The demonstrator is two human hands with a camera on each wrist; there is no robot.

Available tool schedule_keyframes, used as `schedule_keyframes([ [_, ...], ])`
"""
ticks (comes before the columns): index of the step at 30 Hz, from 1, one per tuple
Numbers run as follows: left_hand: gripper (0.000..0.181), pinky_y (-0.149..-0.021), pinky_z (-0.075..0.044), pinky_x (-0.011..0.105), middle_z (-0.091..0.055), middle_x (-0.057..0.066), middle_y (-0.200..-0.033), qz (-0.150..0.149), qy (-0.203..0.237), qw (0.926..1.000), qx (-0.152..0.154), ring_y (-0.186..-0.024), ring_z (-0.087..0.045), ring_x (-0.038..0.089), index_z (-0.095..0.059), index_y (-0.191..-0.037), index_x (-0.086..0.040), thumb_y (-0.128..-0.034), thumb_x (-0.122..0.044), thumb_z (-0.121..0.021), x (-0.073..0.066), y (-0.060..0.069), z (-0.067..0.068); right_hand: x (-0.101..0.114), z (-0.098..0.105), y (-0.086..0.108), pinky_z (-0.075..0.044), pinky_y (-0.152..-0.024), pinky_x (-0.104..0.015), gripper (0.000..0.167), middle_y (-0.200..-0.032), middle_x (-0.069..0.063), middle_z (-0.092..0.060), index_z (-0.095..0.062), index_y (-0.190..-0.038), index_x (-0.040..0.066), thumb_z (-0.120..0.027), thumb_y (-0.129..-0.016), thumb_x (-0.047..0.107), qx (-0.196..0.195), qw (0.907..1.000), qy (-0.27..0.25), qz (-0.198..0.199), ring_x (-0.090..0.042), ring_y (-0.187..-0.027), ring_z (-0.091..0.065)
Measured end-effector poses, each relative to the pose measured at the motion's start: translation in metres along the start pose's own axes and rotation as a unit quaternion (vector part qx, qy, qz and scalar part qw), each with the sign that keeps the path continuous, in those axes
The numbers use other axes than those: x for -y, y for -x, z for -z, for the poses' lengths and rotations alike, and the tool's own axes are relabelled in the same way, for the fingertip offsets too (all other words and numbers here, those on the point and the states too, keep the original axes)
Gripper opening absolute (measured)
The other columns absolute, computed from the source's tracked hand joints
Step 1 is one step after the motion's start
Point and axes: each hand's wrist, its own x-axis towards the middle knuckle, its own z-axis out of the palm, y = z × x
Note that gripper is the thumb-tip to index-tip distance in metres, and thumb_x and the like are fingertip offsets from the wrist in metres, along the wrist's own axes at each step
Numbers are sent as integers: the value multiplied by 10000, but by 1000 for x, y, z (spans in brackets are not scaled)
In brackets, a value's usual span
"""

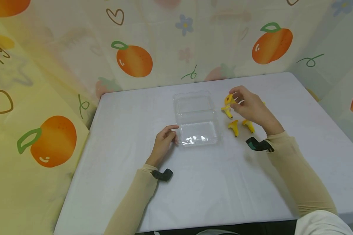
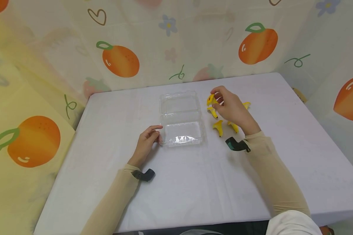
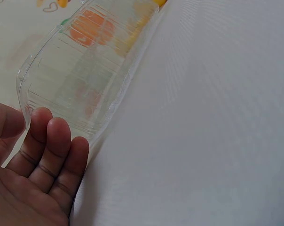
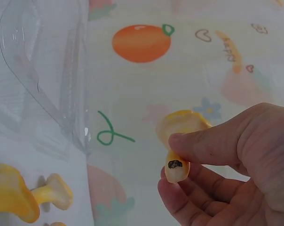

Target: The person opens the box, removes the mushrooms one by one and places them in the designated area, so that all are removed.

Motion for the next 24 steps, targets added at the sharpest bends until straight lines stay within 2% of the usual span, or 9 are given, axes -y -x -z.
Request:
schedule_keyframes([
  [5, 305, -756, -510, 224, -581, 30, -724, -77, -92, 9999, 16, -709, -572, 133, -622, -1278, 36, -1000, -5, -504, -16, 7, -2, -2, 4, 2, -482, -1009, -565, 438, -1326, -241, -565, -424, -1395, 48, -580, -985, 61, -46, 10000, -8, -55, -394, -1189, -554],
  [13, 313, -749, -499, 221, -574, 22, -732, -79, -51, 9999, -67, -706, -563, 127, -630, -1299, -6, -1014, -24, -501, 11, -5, 1, -7, 8, 6, -474, -1012, -564, 436, -1308, -260, -577, -437, -1380, 35, -589, -972, 28, -257, 9997, 53, 28, -403, -1165, -559],
  [24, 291, -757, -513, 223, -573, -6, -725, -207, -74, 9997, -125, -695, -573, 121, -657, -1263, -44, -1009, -50, -515, 13, -4, 0, -11, 17, 9, -464, -1029, -580, 449, -1359, -260, -543, -410, -1412, 36, -572, -993, 51, -212, 9995, 124, -202, -410, -1201, -527],
])
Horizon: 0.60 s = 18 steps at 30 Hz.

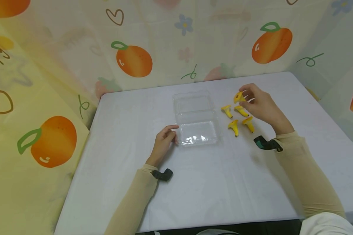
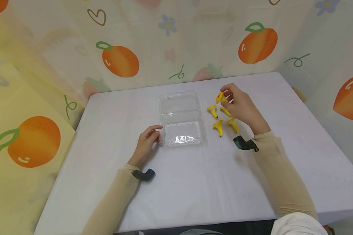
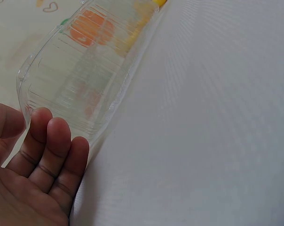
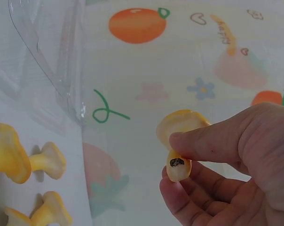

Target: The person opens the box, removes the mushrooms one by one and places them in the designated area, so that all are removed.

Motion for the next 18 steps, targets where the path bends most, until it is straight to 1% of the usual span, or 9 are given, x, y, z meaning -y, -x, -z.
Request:
schedule_keyframes([
  [5, 300, -765, -515, 211, -570, -15, -721, 140, 18, 9999, 26, -695, -575, 114, -642, -1284, -35, -1019, -38, -503, -1, -1, 0, -3, 2, 0, -474, -1019, -585, 454, -1371, -257, -537, -410, -1419, 51, -578, -997, 66, -29, 9999, -36, -107, -414, -1214, -528],
  [9, 315, -765, -511, 212, -571, 4, -727, 245, 53, 9997, 73, -708, -570, 129, -625, -1308, -12, -1022, -27, -492, -2, -1, 0, -5, 4, 0, -474, -1015, -578, 452, -1374, -253, -539, -412, -1417, 51, -580, -998, 83, -59, 9999, -64, -136, -406, -1210, -528],
  [11, 316, -763, -511, 220, -574, 25, -731, 261, 41, 9996, 93, -715, -571, 146, -623, -1305, 3, -1019, -18, -491, -6, 0, 1, -7, 5, 1, -477, -1005, -574, 452, -1374, -247, -542, -414, -1417, 52, -580, -999, 97, -75, 9998, -58, -146, -401, -1204, -530],
  [13, 313, -764, -511, 223, -575, 35, -731, 250, 2, 9996, 107, -722, -572, 155, -623, -1299, 15, -1014, -16, -495, -14, 4, 1, -8, 6, 2, -490, -980, -559, 453, -1376, -242, -546, -417, -1419, 55, -582, -1001, 112, -102, 9998, -36, -162, -397, -1196, -538],
  [15, 309, -765, -512, 226, -578, 40, -727, 222, -27, 9997, 117, -720, -576, 159, -623, -1289, 24, -1008, -12, -499, -22, 7, 0, -9, 7, 3, -516, -929, -504, 452, -1375, -237, -551, -421, -1418, 60, -585, -1002, 123, -134, 9997, 11, -188, -394, -1184, -547],
  [18, 306, -765, -513, 227, -582, 42, -720, 162, -23, 9998, 120, -711, -579, 157, -619, -1280, 36, -999, -5, -503, -31, 11, -1, -11, 9, 4, -534, -818, -336, 454, -1370, -233, -550, -422, -1419, 60, -588, -1002, 125, -157, 9996, 32, -250, -391, -1171, -553],
])
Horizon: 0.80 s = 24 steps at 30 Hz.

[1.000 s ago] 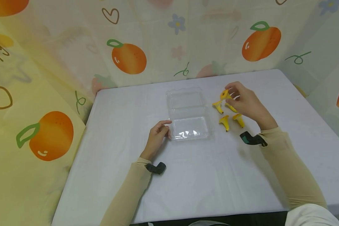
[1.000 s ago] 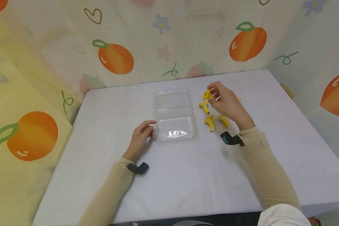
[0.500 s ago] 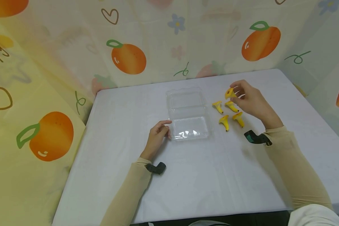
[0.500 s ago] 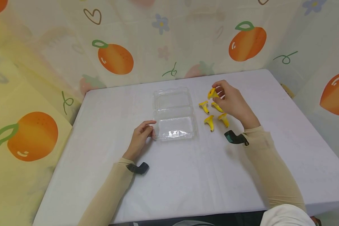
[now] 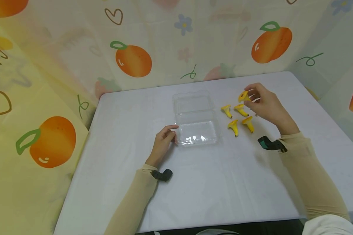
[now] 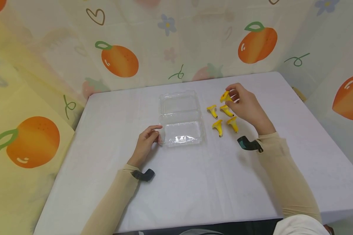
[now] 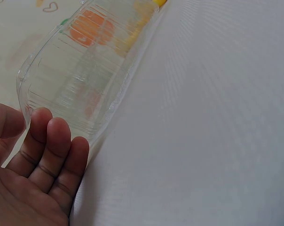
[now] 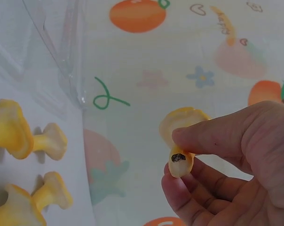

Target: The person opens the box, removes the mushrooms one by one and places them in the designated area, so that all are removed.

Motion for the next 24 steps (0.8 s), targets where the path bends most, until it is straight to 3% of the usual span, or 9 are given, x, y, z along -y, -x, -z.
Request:
schedule_keyframes([
  [3, 304, -763, -512, 228, -580, 52, -725, -15, 3, 10000, -7, -712, -580, 157, -622, -1277, 35, -999, -2, -504, -1, 1, 0, -2, 1, 2, -483, -727, -187, 457, -1367, -232, -545, -420, -1421, 61, -590, -1001, 123, -1, 10000, -33, -75, -388, -1166, -550],
  [6, 304, -769, -513, 236, -575, 59, -740, -12, -24, 10000, -35, -730, -580, 170, -637, -1276, 11, -1003, -11, -506, 3, -1, 0, -4, 1, 4, -463, -704, -150, 461, -1371, -233, -540, -417, -1425, 60, -591, -1002, 120, -4, 9999, -50, -113, -391, -1171, -545],
  [12, 299, -751, -521, 220, -571, -1, -731, -178, 4, 9998, -116, -701, -578, 121, -650, -1272, -43, -1009, -42, -508, 31, -11, 0, -9, 2, 6, -493, -799, -263, 473, -1383, -241, -536, -413, -1433, 55, -594, -1001, 125, -21, 9999, -34, -165, -394, -1190, -536],
  [14, 297, -749, -522, 216, -574, 9, -736, -138, 57, 9998, -113, -699, -577, 124, -648, -1275, -31, -1013, -38, -508, 30, -12, 1, -10, 2, 6, -486, -820, -281, 475, -1386, -245, -535, -412, -1434, 54, -595, -1002, 128, -41, 9998, -32, -181, -389, -1190, -535],
  [20, 314, -760, -509, 213, -582, 49, -750, 43, 50, 10000, -68, -712, -567, 147, -633, -1301, -17, -1016, -29, -500, 27, -12, 1, -15, 2, 7, -455, -777, -186, 470, -1386, -258, -522, -409, -1430, 41, -591, -1000, 103, -83, 9996, -71, -275, -388, -1178, -526],
  [24, 322, -761, -513, 229, -580, 74, -743, 120, 20, 9999, -4, -714, -569, 177, -622, -1305, 10, -1010, -7, -492, 22, -12, 2, -19, 1, 9, -515, -862, -359, 473, -1392, -263, -511, -398, -1438, 44, -580, -1005, 100, -118, 9992, -19, -378, -403, -1185, -521],
])
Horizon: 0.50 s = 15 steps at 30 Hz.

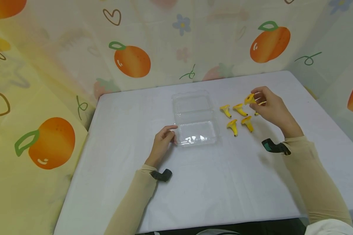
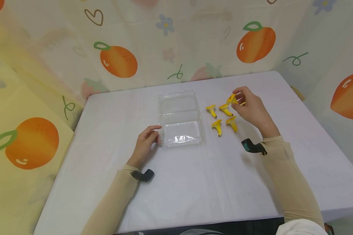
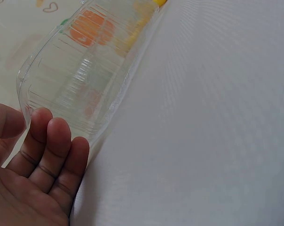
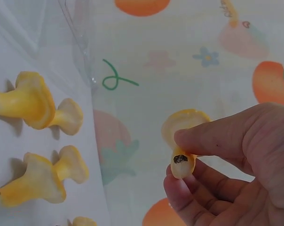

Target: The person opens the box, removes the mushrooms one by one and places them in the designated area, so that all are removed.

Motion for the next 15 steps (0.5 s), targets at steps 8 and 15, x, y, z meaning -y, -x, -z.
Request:
schedule_keyframes([
  [8, 316, -760, -513, 210, -584, 17, -720, -126, 59, 9999, 10, -692, -579, 133, -629, -1307, -22, -1021, -28, -492, 4, 0, 0, -10, 4, 3, -509, -902, -447, 486, -1381, -277, -517, -399, -1435, 32, -595, -994, 96, -137, 9999, 79, -20, -425, -1187, -523],
  [15, 301, -752, -523, 216, -574, -3, -719, -364, -48, 9993, -54, -684, -582, 119, -644, -1280, -39, -1016, -45, -498, 9, -1, -1, -17, 8, 4, -403, -731, -123, 484, -1380, -288, -521, -404, -1429, 29, -601, -993, 100, -202, 9997, 111, -35, -429, -1175, -535],
])
